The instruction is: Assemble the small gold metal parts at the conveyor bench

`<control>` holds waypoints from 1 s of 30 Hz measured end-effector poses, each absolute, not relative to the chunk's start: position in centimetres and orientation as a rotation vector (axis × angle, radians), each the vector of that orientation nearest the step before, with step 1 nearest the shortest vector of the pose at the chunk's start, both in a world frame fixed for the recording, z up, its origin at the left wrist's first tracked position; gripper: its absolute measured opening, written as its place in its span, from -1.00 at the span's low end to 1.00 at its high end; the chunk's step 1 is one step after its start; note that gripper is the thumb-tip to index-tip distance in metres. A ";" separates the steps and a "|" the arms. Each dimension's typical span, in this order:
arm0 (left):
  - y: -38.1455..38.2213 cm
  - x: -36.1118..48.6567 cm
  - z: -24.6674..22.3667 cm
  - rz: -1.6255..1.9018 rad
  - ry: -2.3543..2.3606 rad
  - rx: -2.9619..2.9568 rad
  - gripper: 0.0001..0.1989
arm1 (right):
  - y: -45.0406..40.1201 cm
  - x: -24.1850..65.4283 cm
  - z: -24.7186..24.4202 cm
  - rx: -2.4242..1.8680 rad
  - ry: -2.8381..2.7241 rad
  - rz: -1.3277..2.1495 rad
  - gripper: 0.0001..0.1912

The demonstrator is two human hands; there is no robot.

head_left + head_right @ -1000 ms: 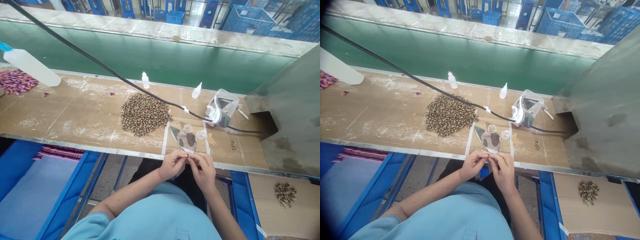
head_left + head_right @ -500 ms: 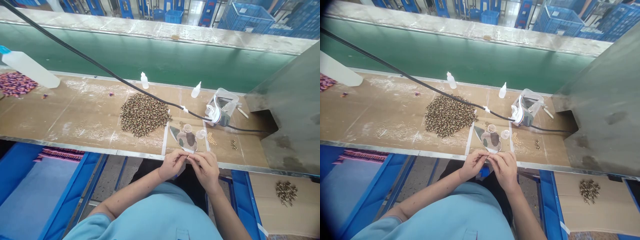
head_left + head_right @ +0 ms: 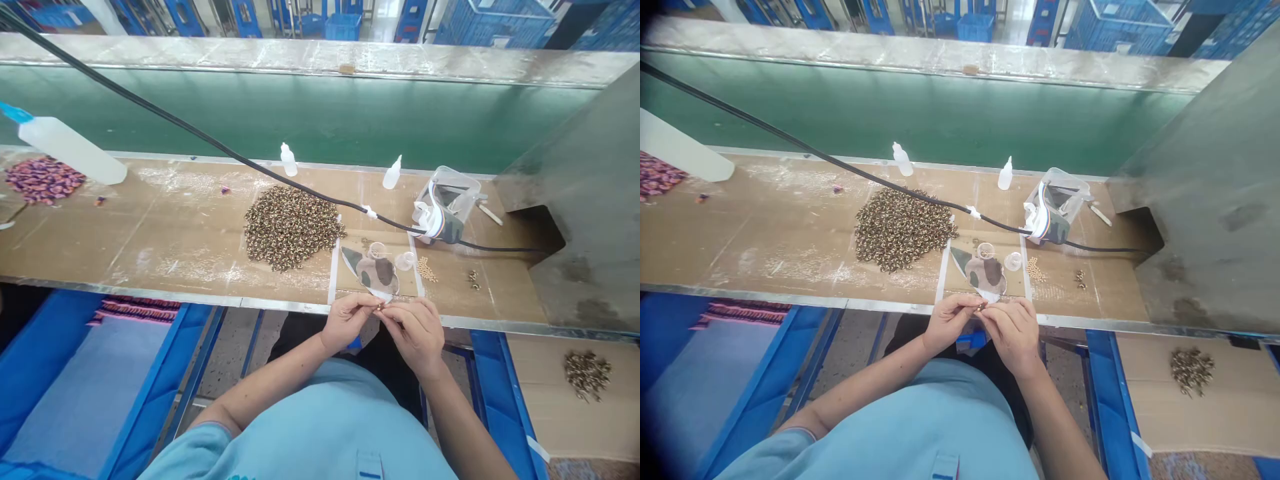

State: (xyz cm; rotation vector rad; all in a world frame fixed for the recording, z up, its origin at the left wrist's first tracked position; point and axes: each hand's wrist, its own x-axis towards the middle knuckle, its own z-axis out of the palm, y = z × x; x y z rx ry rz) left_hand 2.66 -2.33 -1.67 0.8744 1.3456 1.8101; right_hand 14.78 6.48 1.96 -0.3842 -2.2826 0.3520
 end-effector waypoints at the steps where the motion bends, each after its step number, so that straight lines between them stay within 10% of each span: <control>1: -2.3 2.7 -1.8 1.826 1.348 0.892 -0.84 | 6.4 14.8 2.0 -0.383 -2.277 0.359 -0.90; 30: -1.9 2.0 -1.1 1.420 1.453 0.958 -0.73 | 14.5 21.3 -0.4 -1.506 -1.857 0.543 -0.49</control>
